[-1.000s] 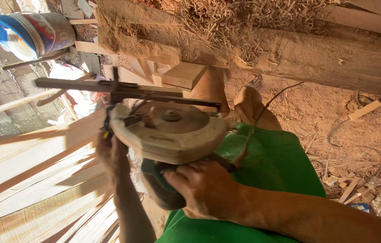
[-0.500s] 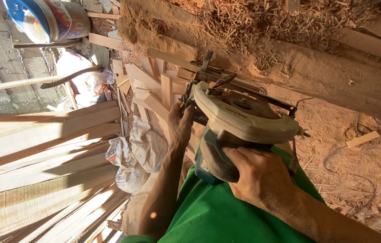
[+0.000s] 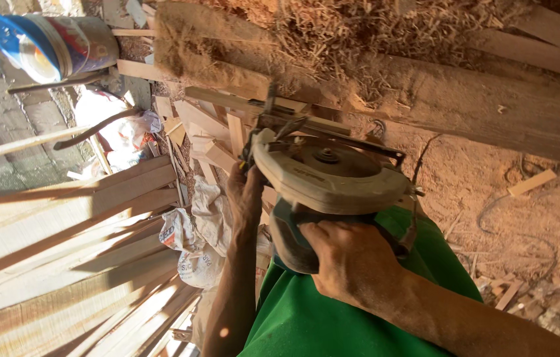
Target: The person sits on the ground and cuts thin wood strips with a handheld circular saw, bracing each strip against a wooden beam. They reposition the strips by hand between cuts and move cut pieces aside, repeating the cutting cycle throughout the episode.
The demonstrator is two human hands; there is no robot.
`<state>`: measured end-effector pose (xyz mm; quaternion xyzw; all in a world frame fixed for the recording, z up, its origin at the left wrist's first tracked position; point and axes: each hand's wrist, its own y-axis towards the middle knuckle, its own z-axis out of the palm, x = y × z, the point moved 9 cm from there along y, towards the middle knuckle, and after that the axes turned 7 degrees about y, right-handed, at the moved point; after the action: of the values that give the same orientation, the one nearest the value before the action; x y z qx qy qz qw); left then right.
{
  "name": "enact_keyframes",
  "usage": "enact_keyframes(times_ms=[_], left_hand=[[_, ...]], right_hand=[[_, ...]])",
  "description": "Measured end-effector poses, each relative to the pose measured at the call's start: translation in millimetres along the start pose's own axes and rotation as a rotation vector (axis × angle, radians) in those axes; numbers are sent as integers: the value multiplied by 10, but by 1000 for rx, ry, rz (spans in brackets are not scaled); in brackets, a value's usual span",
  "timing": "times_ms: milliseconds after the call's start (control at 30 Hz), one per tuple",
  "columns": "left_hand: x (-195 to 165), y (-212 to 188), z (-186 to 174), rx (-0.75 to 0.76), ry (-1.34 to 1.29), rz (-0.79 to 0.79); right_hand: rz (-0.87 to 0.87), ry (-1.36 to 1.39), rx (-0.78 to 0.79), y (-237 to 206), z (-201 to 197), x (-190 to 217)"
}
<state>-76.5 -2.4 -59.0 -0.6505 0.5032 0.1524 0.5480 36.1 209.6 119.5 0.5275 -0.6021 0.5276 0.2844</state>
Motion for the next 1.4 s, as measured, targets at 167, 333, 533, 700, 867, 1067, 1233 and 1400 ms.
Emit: enact_keyframes(times_ms=[167, 333, 533, 700, 867, 1067, 1233, 1400], left_hand=[[17, 55, -181, -27, 39, -24], [-100, 117, -237, 9, 55, 180], [88, 151, -375, -13, 46, 114], [66, 178, -429, -14, 65, 135], [-37, 190, -438, -20, 118, 128], [-159, 182, -448, -33, 140, 123], [-181, 206, -483, -29, 158, 118], [-176, 243, -518, -5, 154, 146]], right_hand=[[-14, 56, -7, 76, 78, 27], [-58, 52, -30, 130, 119, 84], [-90, 41, 21, 177, 185, 88], [-109, 11, 20, 210, 205, 104], [-132, 5, 7, 255, 199, 127], [-156, -16, -3, 304, 203, 150], [-175, -6, 12, 337, 236, 163], [-176, 7, 52, 387, 300, 159]])
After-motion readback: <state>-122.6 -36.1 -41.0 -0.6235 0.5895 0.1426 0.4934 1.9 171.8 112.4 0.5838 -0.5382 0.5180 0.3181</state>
